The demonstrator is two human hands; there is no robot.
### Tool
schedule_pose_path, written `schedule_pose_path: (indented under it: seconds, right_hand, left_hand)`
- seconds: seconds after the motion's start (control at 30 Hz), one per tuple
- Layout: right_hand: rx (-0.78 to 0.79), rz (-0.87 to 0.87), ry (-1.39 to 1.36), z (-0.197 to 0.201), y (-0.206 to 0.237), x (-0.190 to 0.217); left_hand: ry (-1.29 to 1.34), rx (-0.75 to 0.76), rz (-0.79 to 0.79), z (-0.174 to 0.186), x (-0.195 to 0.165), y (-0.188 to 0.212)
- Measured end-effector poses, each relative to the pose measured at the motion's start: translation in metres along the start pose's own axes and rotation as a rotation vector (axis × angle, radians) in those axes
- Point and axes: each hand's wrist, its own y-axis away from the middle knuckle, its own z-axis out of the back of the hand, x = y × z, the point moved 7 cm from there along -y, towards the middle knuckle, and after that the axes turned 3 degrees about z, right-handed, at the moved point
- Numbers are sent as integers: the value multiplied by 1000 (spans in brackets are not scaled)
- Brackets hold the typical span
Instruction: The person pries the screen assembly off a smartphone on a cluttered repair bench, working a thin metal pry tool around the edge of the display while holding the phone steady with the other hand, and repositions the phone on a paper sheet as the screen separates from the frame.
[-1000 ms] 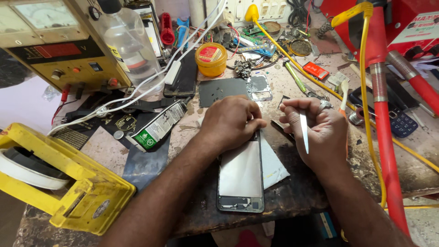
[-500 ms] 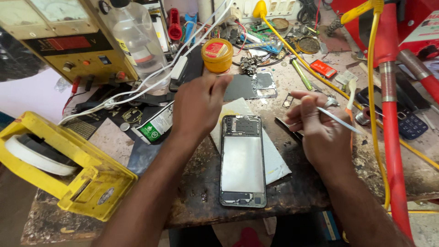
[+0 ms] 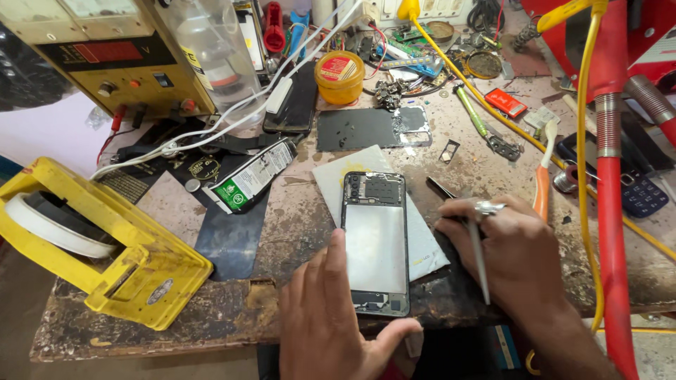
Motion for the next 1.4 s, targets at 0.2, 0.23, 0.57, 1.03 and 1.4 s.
schedule_pose_path:
  seconds: [0.2,0.23,0.57,1.03,1.4]
  right_hand:
    - [-14,81,-52,-7,-2,4]
    - [-24,65,-32,-6,-2,3]
    - [-83,23,-180,4,8,5]
    - [208,288,-513,-13,44,54]
    - [58,-280,-626,-19,48,2]
  left_hand:
    - [188,-43,122,-1,-5,-5]
    - [200,-66,117,0,-9,-6]
    - [161,-118,130,-11,-26,-15]
    - [260,10,330,16,27,-15]
    - [21,82,293,0,12,-29]
